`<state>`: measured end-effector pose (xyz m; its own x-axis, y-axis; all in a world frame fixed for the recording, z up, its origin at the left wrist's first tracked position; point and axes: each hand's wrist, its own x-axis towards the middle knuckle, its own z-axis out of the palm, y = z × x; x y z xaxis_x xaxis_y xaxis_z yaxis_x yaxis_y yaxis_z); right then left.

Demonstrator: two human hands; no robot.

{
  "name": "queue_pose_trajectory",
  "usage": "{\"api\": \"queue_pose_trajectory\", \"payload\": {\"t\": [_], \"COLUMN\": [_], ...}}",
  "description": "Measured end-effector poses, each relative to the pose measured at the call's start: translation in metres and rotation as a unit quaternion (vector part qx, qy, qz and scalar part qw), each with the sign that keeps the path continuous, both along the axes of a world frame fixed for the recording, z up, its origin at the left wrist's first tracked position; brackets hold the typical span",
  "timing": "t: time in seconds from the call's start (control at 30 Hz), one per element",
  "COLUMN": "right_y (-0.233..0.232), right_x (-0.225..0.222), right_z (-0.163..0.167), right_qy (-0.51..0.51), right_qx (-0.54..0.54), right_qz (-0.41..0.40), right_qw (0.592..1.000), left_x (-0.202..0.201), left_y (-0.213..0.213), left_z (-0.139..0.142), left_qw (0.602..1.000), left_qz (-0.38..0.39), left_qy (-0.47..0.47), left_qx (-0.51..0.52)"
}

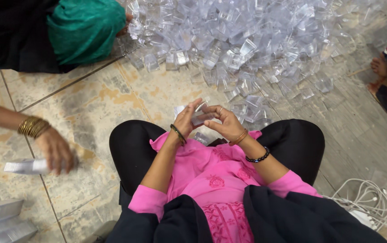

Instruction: The person sits on the floor and stacks small transparent plastic cups, picking loose cups one at a time from a large pile and fitting them into a growing stack, then setting completed stacks aside with other finished stacks.

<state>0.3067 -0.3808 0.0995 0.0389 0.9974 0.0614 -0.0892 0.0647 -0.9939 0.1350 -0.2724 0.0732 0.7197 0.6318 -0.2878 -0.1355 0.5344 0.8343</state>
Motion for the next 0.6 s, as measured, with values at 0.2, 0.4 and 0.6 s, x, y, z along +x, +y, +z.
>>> {"api": "queue_pose_trajectory", "payload": {"t": [0.2, 0.4, 0.6], "right_y": [-0.016, -0.023, -0.027], "right_x": [-0.001, 0.001, 0.011], "right_z": [0.008, 0.018, 0.018], "right_qy": [0.063, 0.059, 0.04], "right_qx": [0.018, 0.024, -0.043], "right_qz": [0.003, 0.017, 0.022], "right_qw": [0.998, 0.998, 0.998], "left_x": [-0.009, -0.015, -0.014], "left_y": [-0.025, -0.032, -0.033], "left_z": [0.019, 0.024, 0.023], "left_qw": [0.979, 0.968, 0.989], "left_qz": [-0.025, -0.028, -0.01], "left_qy": [-0.139, -0.166, -0.078], "left_qx": [-0.145, -0.187, -0.128]}}
